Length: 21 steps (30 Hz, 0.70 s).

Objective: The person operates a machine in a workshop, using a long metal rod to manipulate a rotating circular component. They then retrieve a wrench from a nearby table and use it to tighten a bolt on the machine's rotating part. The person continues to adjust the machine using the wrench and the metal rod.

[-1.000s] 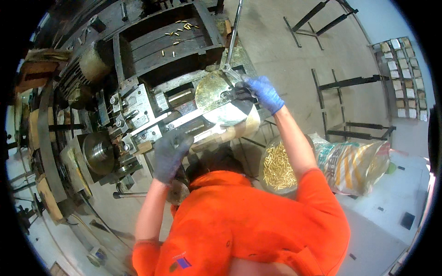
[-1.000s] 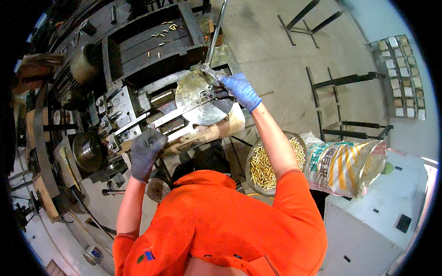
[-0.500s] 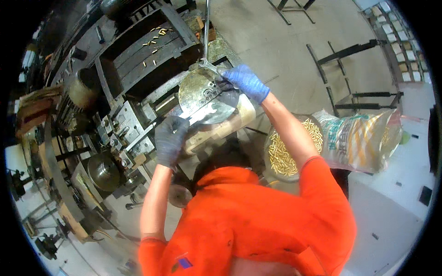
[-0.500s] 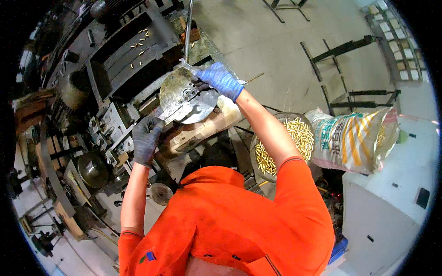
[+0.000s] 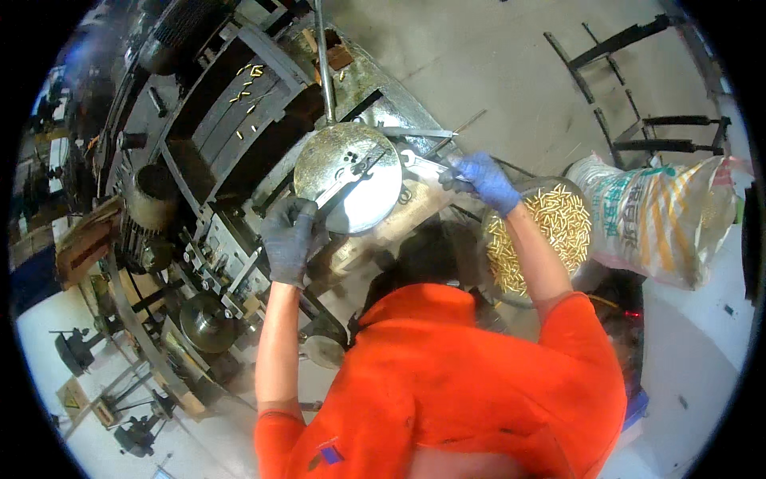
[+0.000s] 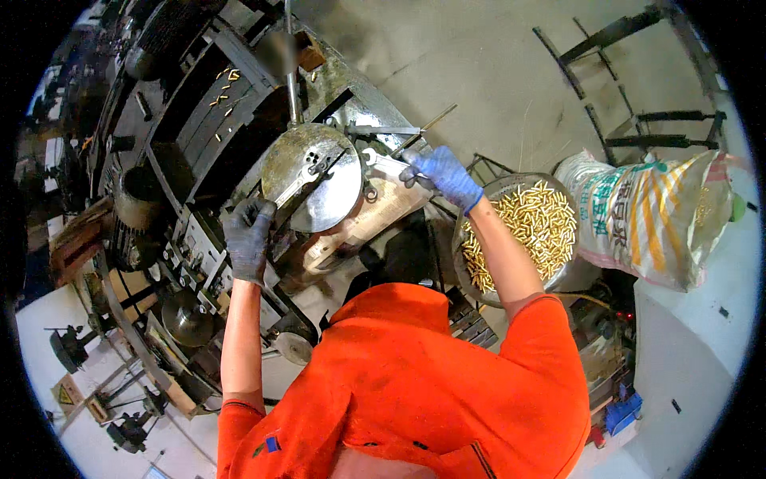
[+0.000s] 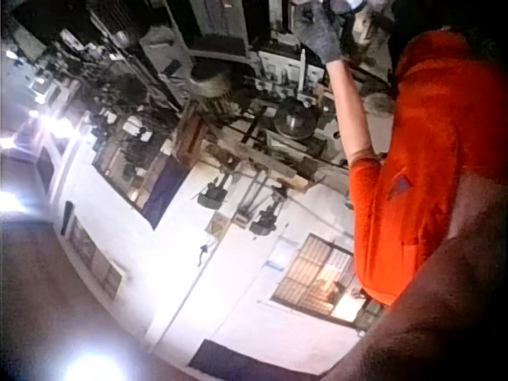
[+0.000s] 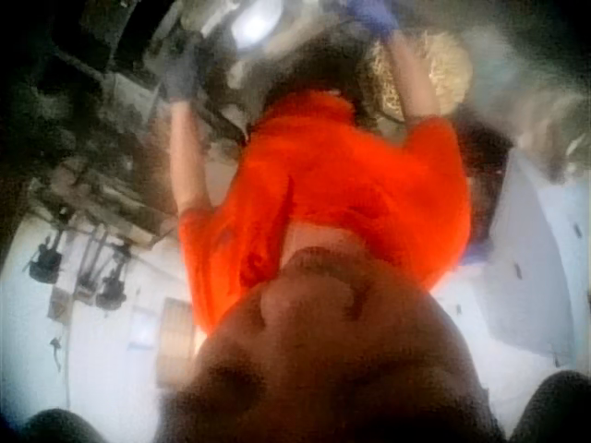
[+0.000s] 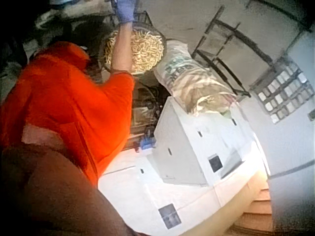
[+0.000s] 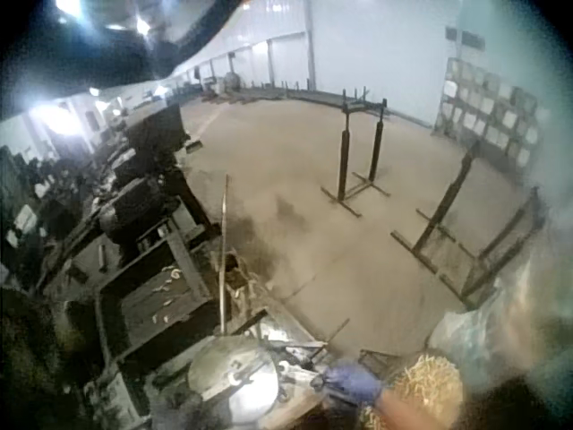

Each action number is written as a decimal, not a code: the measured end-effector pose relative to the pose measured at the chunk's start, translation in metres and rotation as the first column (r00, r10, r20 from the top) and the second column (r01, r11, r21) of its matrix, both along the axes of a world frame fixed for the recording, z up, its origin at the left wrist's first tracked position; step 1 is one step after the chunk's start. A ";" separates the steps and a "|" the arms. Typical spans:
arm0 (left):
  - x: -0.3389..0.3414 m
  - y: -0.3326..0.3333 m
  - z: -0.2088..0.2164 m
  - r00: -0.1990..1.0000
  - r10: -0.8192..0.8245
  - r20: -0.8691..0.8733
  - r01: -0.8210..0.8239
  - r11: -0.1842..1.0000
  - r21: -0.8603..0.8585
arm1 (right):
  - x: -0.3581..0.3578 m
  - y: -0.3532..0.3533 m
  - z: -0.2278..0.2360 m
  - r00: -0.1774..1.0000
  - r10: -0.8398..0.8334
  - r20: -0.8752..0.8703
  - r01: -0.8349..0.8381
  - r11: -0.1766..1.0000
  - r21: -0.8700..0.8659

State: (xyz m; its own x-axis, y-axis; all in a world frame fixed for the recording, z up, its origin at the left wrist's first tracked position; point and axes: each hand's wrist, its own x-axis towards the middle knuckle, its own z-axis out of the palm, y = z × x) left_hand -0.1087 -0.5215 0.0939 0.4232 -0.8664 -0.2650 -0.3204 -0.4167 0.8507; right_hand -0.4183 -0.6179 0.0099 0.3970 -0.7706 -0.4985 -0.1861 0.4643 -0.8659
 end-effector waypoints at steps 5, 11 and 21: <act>-0.008 -0.009 -0.004 0.999 -0.019 -0.032 0.019 1.000 0.017 | 0.018 -0.014 -0.008 0.972 0.008 0.236 -0.032 0.995 0.099; -0.007 -0.010 -0.018 0.997 0.010 -0.075 -0.001 0.992 0.126 | 0.031 -0.032 -0.072 0.940 0.148 0.307 -0.161 0.987 0.019; -0.013 -0.012 -0.015 1.000 0.021 -0.020 -0.018 0.986 0.166 | 0.042 -0.061 -0.045 0.884 0.175 0.433 -0.234 0.968 0.086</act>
